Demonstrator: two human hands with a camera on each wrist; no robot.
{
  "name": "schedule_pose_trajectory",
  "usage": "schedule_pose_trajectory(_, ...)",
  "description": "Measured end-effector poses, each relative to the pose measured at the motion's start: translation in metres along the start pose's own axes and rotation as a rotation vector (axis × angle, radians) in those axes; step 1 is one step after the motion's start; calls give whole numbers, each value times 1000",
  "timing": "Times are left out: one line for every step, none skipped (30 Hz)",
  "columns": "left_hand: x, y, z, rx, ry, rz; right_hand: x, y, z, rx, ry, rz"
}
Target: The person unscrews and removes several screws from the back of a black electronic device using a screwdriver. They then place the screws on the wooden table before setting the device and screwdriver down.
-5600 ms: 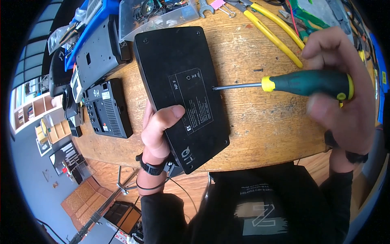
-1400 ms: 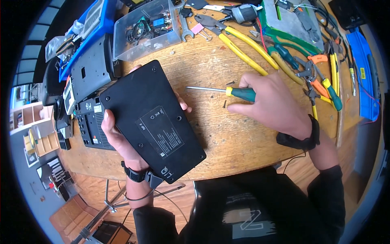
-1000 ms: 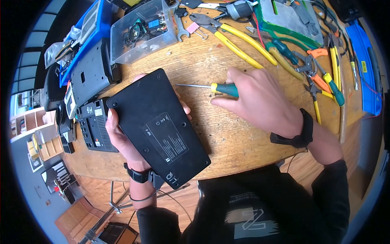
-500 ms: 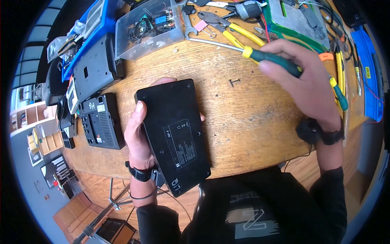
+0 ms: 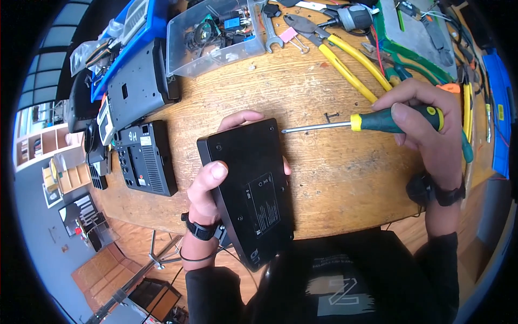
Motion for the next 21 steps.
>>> schedule_pose_trajectory(-1,0,-1,-34,19,-12,0,1,-1,-8,7,-18)
schedule_pose_trajectory(-1,-1,0,-35,13,-14,0,3,-1,-14,14,-36)
schedule_pose_trajectory(-2,-2,2,-35,9,-14,1,5,-1,-15,12,-41)
schedule_pose_trajectory(-1,-3,3,-35,5,-14,1,6,-3,-17,9,-47)
schedule_pose_trajectory(-1,-4,3,-35,12,-12,1,8,-4,-19,6,-51)
schedule_pose_trajectory(-1,-4,3,-35,17,-11,0,10,-4,-4,10,-36)
schedule_pose_trajectory(-1,-4,2,-34,22,-9,0,12,-5,13,16,-21)
schedule_pose_trajectory(0,-4,1,-32,32,-5,0,13,-6,30,21,-7)
schedule_pose_trajectory(0,-3,0,-29,43,-1,1,14,-7,31,24,17)
schedule_pose_trajectory(0,-3,0,-27,53,1,1,15,-8,32,27,43)
schedule_pose_trajectory(1,-3,1,-27,52,2,0,15,-9,30,27,53)
schedule_pose_trajectory(1,-4,2,-27,51,2,0,15,-9,29,27,62)
schedule_pose_trajectory(1,-4,2,-28,50,3,0,16,-10,24,25,54)
schedule_pose_trajectory(1,-4,2,-26,52,2,0,16,-10,22,23,52)
schedule_pose_trajectory(1,-4,1,-23,54,2,0,16,-10,21,21,49)
schedule_pose_trajectory(1,-4,1,-20,56,2,0,17,-11,21,19,50)
schedule_pose_trajectory(1,-5,1,-21,52,3,-1,17,-11,20,13,53)
schedule_pose_trajectory(1,-5,2,-22,48,4,-1,18,-11,18,8,55)
schedule_pose_trajectory(1,-5,2,-24,45,4,-1,19,-11,14,-1,60)
schedule_pose_trajectory(1,-5,2,-23,46,3,-1,19,-11,14,-3,60)
schedule_pose_trajectory(1,-5,2,-21,48,2,-2,19,-11,14,-5,59)
Point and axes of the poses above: each hand's wrist, its own x-axis away from the middle knuckle, its own z-axis out of the back of the hand, y = z × x, the point moved 5 cm from there along -x, towards the middle knuckle, and after that the axes turned 13 degrees about -x, right-handed, at the moved point
